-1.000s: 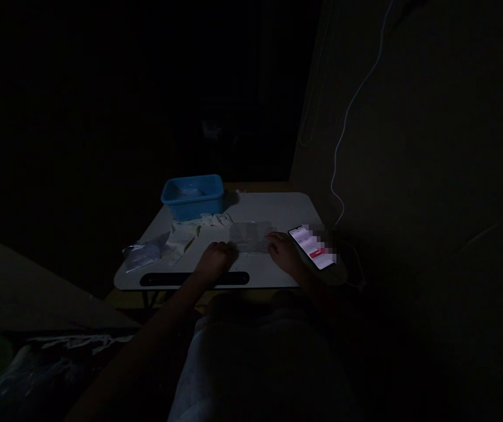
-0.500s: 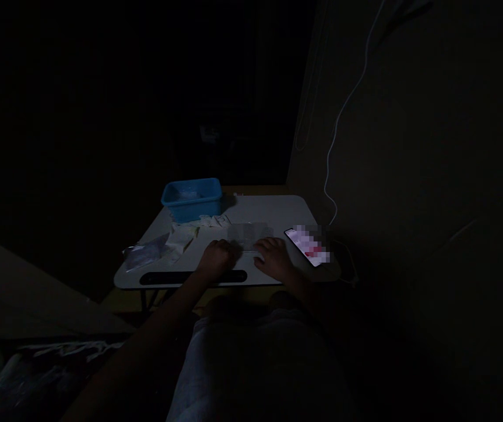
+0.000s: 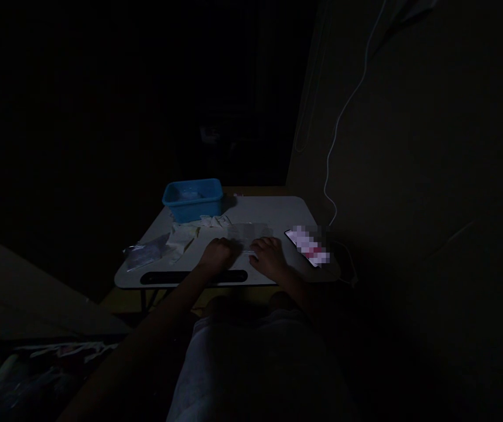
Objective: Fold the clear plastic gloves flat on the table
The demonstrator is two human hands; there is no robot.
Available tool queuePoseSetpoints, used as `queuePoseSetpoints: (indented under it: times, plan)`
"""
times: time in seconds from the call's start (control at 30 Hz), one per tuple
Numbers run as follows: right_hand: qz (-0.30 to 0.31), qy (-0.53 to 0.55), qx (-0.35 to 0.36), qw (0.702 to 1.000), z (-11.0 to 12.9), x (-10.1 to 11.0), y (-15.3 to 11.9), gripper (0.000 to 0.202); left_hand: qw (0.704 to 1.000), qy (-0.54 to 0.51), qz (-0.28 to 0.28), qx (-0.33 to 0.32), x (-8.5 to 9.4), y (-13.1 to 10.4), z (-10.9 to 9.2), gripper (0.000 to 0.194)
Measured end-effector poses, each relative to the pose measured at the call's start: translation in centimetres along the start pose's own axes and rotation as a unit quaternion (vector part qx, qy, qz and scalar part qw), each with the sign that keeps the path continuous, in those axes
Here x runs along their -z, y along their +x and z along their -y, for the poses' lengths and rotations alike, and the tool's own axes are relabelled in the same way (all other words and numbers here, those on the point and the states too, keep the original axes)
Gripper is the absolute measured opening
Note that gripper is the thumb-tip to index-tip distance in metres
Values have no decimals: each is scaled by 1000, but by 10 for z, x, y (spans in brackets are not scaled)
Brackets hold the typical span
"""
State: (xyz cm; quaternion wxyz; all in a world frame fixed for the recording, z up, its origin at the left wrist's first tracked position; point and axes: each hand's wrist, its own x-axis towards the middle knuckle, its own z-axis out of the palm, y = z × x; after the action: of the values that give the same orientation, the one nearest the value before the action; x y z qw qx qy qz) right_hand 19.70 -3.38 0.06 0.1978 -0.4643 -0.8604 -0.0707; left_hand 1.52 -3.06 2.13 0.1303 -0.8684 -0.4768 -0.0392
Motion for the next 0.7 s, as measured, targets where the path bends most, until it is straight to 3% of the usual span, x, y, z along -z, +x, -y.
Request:
queuePoseSetpoints:
  times: [0.3,0.53,0.7]
  plan:
    - [16,-14,13,1000,4,1,8,20,998,5,66,-16,3,4,0,22]
    - [21,-33,8,999,5,9,6,23,999,-29,13,4,7,4,-3,19]
    - [42,-44,-8,998,3,15,13,20,995,-97,-21,24,16,2,-8,27]
